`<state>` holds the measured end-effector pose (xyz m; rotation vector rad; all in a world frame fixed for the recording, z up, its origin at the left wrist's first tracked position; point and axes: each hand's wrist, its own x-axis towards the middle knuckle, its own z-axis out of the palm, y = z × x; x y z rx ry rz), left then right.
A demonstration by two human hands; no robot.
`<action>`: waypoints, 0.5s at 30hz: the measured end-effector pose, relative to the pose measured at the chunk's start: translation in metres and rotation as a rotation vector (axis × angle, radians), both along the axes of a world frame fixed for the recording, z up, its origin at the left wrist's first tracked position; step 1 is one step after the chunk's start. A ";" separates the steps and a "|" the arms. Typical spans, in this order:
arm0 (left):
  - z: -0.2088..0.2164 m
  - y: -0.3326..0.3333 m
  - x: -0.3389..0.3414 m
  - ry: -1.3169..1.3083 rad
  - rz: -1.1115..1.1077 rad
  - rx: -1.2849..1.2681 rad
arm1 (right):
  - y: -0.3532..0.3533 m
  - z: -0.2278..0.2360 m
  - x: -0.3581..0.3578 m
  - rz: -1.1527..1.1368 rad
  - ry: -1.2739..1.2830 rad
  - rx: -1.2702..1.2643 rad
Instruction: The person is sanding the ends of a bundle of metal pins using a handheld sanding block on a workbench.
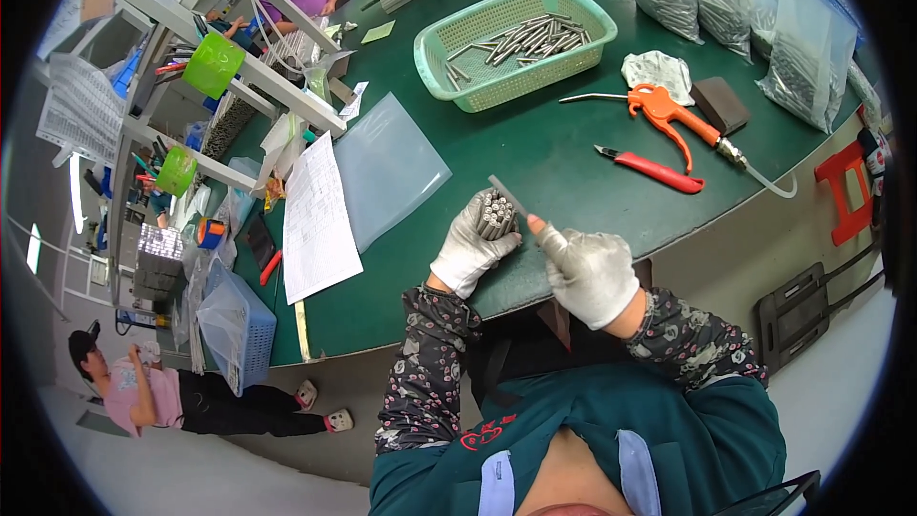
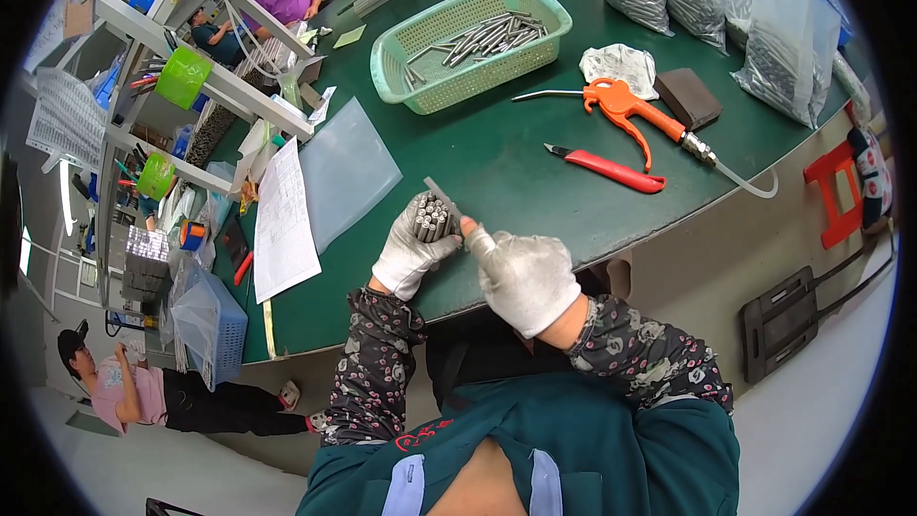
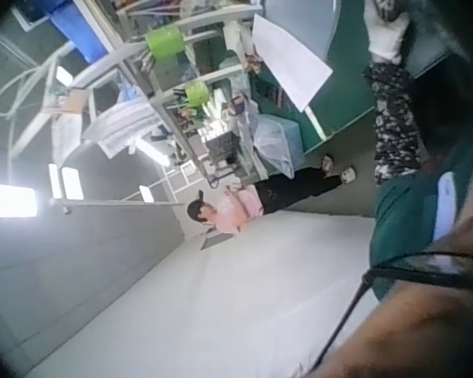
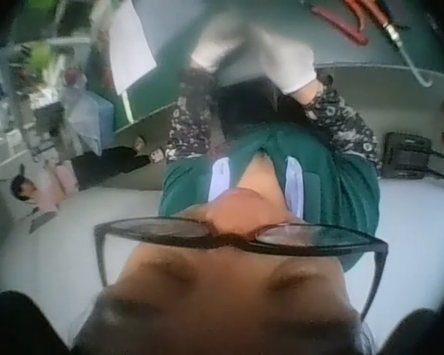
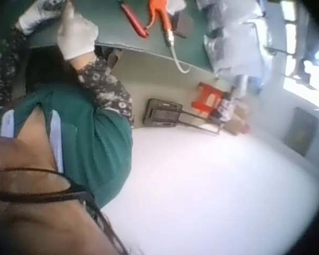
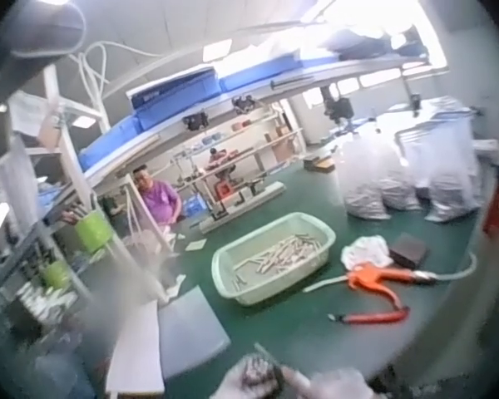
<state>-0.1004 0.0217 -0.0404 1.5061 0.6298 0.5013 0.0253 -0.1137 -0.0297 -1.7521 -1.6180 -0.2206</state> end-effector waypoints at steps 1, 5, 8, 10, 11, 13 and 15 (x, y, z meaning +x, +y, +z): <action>0.003 -0.002 0.002 -0.002 -0.005 0.000 | -0.001 -0.001 -0.004 -0.009 0.000 0.008; 0.019 -0.006 0.008 0.129 0.058 -0.115 | 0.016 -0.005 -0.006 -0.095 -0.021 -0.011; 0.020 -0.007 0.007 0.147 0.090 -0.169 | 0.017 -0.004 -0.003 -0.068 0.001 0.010; 0.020 -0.008 0.007 0.093 0.081 -0.156 | 0.015 -0.005 -0.002 -0.058 0.012 0.008; 0.020 -0.008 0.007 0.090 0.066 -0.145 | 0.013 -0.006 0.000 -0.051 0.024 0.005; 0.016 -0.007 0.006 0.087 0.055 -0.133 | 0.010 -0.006 0.003 -0.070 0.017 0.017; 0.005 -0.004 0.003 0.055 0.079 -0.011 | 0.008 -0.003 0.003 -0.084 0.012 0.032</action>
